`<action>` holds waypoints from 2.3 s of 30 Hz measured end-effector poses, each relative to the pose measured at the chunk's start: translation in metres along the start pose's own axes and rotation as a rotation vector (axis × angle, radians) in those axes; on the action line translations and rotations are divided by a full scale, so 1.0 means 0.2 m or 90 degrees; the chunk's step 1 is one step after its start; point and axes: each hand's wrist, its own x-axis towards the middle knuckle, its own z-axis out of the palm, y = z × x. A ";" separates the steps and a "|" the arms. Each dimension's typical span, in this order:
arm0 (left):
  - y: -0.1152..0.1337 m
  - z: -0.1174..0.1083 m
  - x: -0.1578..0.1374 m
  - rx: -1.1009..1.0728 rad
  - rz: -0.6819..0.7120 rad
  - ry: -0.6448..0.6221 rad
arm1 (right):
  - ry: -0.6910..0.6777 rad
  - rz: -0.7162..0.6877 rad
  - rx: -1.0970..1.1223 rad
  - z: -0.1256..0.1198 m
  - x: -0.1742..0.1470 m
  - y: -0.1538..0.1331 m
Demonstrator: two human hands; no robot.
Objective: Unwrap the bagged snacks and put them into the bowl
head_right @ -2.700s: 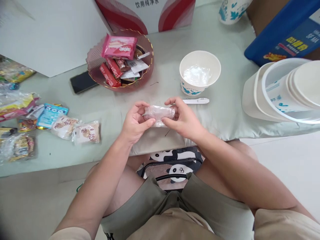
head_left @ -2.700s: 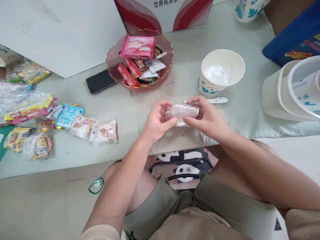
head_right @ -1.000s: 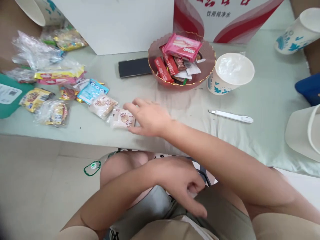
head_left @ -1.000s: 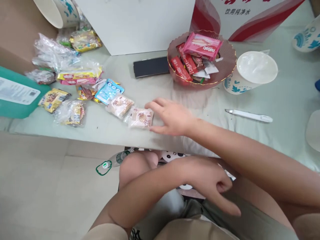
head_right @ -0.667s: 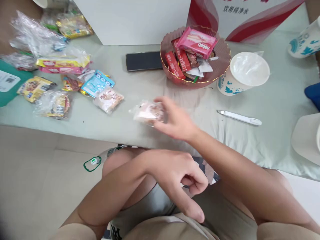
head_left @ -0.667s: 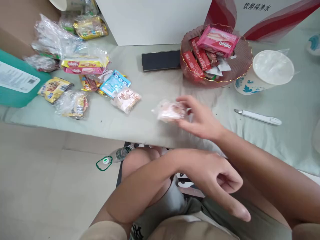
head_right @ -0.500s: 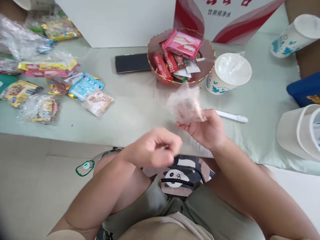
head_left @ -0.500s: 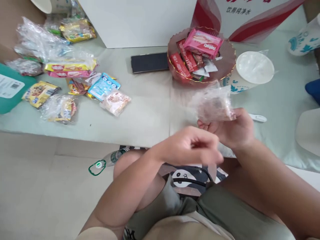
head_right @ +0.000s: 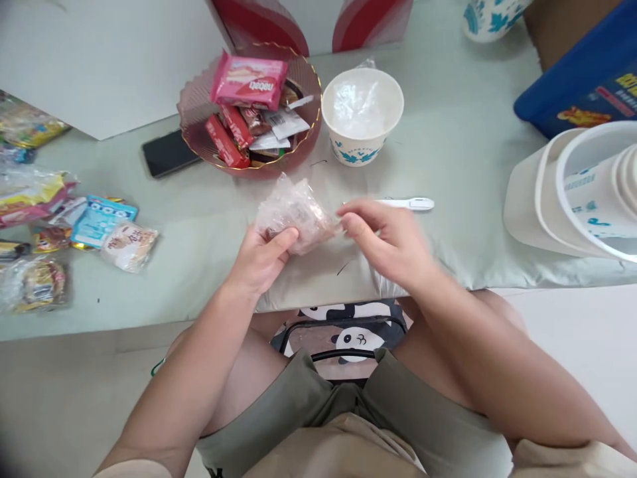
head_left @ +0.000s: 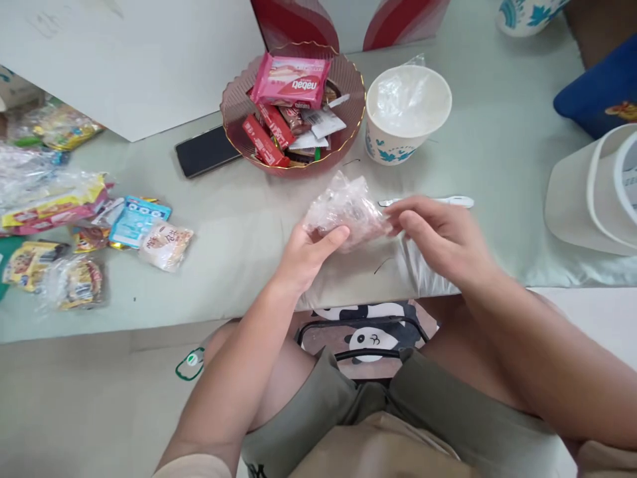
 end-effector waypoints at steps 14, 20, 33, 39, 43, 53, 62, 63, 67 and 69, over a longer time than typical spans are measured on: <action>0.03 0.00 0.06 -0.056 -0.054 0.083 | 0.115 0.031 -0.304 -0.18 0.03 0.11; 0.00 -0.02 0.05 0.018 -0.059 -0.018 | -0.041 -0.028 -0.137 -0.05 -0.02 -0.06; -0.01 -0.01 0.06 -0.008 -0.063 0.022 | -0.062 -0.023 -0.232 -0.06 0.00 0.01; -0.02 -0.02 0.07 -0.023 -0.062 0.054 | -0.062 0.019 -0.273 -0.11 -0.01 0.06; -0.03 -0.02 0.06 0.038 -0.024 0.062 | -0.061 0.026 -0.281 -0.13 -0.01 0.07; -0.01 -0.07 0.03 0.448 0.251 0.223 | 0.126 0.010 -0.421 -0.23 0.04 0.19; 0.07 -0.02 -0.05 0.561 0.420 0.160 | 0.115 -0.173 -0.265 -0.08 0.03 0.13; 0.07 0.00 -0.07 0.557 0.431 0.107 | 0.069 -0.199 -0.221 -0.05 0.02 0.10; 0.05 0.06 -0.12 0.507 0.450 -0.092 | -0.045 -0.264 -0.162 0.04 -0.03 0.01; 0.04 0.05 -0.11 0.493 0.430 -0.078 | -0.056 -0.248 -0.196 0.05 -0.04 -0.01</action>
